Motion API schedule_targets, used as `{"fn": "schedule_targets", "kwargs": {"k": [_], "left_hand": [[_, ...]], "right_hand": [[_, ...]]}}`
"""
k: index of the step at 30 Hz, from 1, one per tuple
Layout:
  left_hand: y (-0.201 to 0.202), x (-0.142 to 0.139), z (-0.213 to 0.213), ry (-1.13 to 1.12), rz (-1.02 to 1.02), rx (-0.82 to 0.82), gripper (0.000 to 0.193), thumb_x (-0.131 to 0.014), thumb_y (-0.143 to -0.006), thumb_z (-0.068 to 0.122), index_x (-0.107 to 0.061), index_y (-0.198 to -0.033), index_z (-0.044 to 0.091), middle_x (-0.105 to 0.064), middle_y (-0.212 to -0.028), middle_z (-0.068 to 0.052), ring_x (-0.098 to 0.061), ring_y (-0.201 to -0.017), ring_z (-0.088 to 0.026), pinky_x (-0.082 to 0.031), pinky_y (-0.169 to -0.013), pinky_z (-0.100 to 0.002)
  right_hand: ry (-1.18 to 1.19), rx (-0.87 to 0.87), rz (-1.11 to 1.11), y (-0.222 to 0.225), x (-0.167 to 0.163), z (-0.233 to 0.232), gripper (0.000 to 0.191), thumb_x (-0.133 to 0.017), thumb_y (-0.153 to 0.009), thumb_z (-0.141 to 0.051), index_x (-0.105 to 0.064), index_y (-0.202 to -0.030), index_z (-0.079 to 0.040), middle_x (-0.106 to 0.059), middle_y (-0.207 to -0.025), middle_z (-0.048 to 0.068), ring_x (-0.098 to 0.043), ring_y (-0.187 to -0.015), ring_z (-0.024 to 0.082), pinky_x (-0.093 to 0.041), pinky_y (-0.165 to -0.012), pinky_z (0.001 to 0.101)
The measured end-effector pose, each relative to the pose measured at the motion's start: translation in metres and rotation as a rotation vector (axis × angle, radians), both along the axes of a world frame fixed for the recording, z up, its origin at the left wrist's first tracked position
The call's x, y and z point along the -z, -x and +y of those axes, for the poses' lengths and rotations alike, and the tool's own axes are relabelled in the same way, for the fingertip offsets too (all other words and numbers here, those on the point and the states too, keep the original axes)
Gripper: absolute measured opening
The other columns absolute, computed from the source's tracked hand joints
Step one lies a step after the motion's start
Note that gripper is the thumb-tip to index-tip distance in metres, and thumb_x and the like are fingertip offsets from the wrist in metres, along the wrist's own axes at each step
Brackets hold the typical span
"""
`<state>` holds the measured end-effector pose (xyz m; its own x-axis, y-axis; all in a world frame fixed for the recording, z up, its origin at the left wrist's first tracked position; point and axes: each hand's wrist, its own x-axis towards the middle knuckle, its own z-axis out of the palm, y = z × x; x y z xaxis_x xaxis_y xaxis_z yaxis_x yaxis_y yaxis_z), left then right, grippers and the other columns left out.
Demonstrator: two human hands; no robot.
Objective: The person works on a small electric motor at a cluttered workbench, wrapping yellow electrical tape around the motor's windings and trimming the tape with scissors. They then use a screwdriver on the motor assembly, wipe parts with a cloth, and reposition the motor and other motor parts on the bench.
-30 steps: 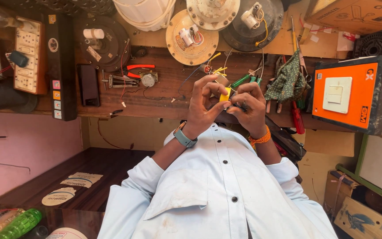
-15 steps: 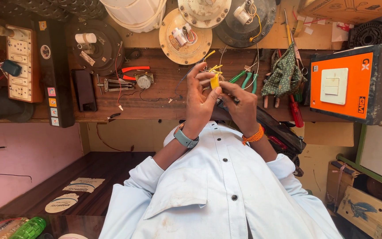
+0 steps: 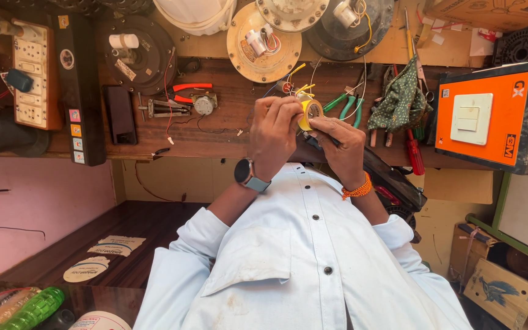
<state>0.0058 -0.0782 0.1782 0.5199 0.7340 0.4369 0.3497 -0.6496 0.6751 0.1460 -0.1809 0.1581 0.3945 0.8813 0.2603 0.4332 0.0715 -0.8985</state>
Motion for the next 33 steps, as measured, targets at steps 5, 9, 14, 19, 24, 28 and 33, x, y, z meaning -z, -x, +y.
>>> {"fn": "schedule_targets", "kwargs": {"k": [5,9,14,19,24,28,33], "left_hand": [[-0.015,0.023,0.000,0.342,-0.033,-0.118,0.007,-0.062,-0.106,0.009,-0.063,-0.112,0.006,-0.067,-0.105,-0.007,-0.060,-0.103,-0.024,-0.052,-0.089,-0.039],[-0.009,0.025,0.010,0.741,-0.259,0.022,0.008,-0.061,-0.106,0.014,-0.065,-0.110,0.008,-0.071,-0.102,-0.004,-0.065,-0.091,-0.017,-0.054,-0.081,-0.033],[0.001,0.003,0.014,0.380,-0.271,0.204,0.019,-0.074,-0.095,0.014,-0.065,-0.109,0.006,-0.068,-0.110,-0.007,-0.057,-0.104,-0.023,-0.055,-0.082,-0.033],[-0.002,-0.005,0.017,0.051,-0.128,0.191,0.014,-0.073,-0.100,0.013,-0.061,-0.104,0.008,-0.072,-0.116,-0.002,-0.058,-0.110,-0.025,-0.049,-0.097,-0.037],[0.007,0.005,0.020,-0.157,0.041,0.267,0.015,-0.074,-0.097,0.016,-0.067,-0.108,0.008,-0.070,-0.105,-0.002,-0.059,-0.099,-0.023,-0.044,-0.091,-0.040],[0.011,0.026,0.016,-0.100,0.100,0.176,0.014,-0.074,-0.098,0.021,-0.067,-0.102,0.010,-0.067,-0.092,0.000,-0.056,-0.090,-0.023,-0.042,-0.089,-0.040],[0.002,0.067,0.011,0.361,-0.116,-0.068,0.017,-0.064,-0.100,0.029,-0.062,-0.095,0.013,-0.061,-0.080,0.001,-0.059,-0.075,-0.017,-0.047,-0.074,-0.035]], "right_hand": [[0.062,-0.001,-0.019,-0.001,0.009,-0.001,0.026,-0.079,-0.089,0.004,-0.076,-0.115,-0.002,-0.077,-0.108,0.014,-0.075,-0.096,0.018,-0.060,-0.083,0.0273],[0.077,0.032,0.171,-0.005,0.020,-0.006,0.026,-0.078,-0.091,0.003,-0.076,-0.116,-0.002,-0.078,-0.109,0.012,-0.074,-0.094,0.014,-0.060,-0.083,0.0257],[0.098,0.042,0.244,-0.004,0.020,-0.009,0.025,-0.077,-0.090,0.005,-0.077,-0.113,-0.003,-0.078,-0.106,0.011,-0.067,-0.075,0.010,-0.054,-0.064,0.0223],[0.189,-0.098,0.321,-0.006,0.002,-0.002,0.027,-0.074,-0.094,-0.009,-0.071,-0.120,-0.001,-0.072,-0.094,0.006,-0.064,-0.071,0.008,-0.054,-0.064,0.0226],[0.430,-0.167,0.236,0.001,-0.011,0.009,0.024,-0.074,-0.092,-0.018,-0.073,-0.106,0.002,-0.070,-0.076,0.003,-0.062,-0.065,0.007,-0.050,-0.059,0.0242],[0.485,-0.210,0.356,0.001,-0.011,0.008,0.021,-0.068,-0.098,-0.018,-0.075,-0.104,0.001,-0.073,-0.080,0.001,-0.057,-0.063,0.006,-0.048,-0.058,0.0231],[0.554,-0.230,0.484,-0.016,-0.009,-0.007,0.024,-0.064,-0.099,-0.020,-0.077,-0.105,-0.001,-0.075,-0.082,0.002,-0.053,-0.065,0.006,-0.045,-0.057,0.0215]]}}
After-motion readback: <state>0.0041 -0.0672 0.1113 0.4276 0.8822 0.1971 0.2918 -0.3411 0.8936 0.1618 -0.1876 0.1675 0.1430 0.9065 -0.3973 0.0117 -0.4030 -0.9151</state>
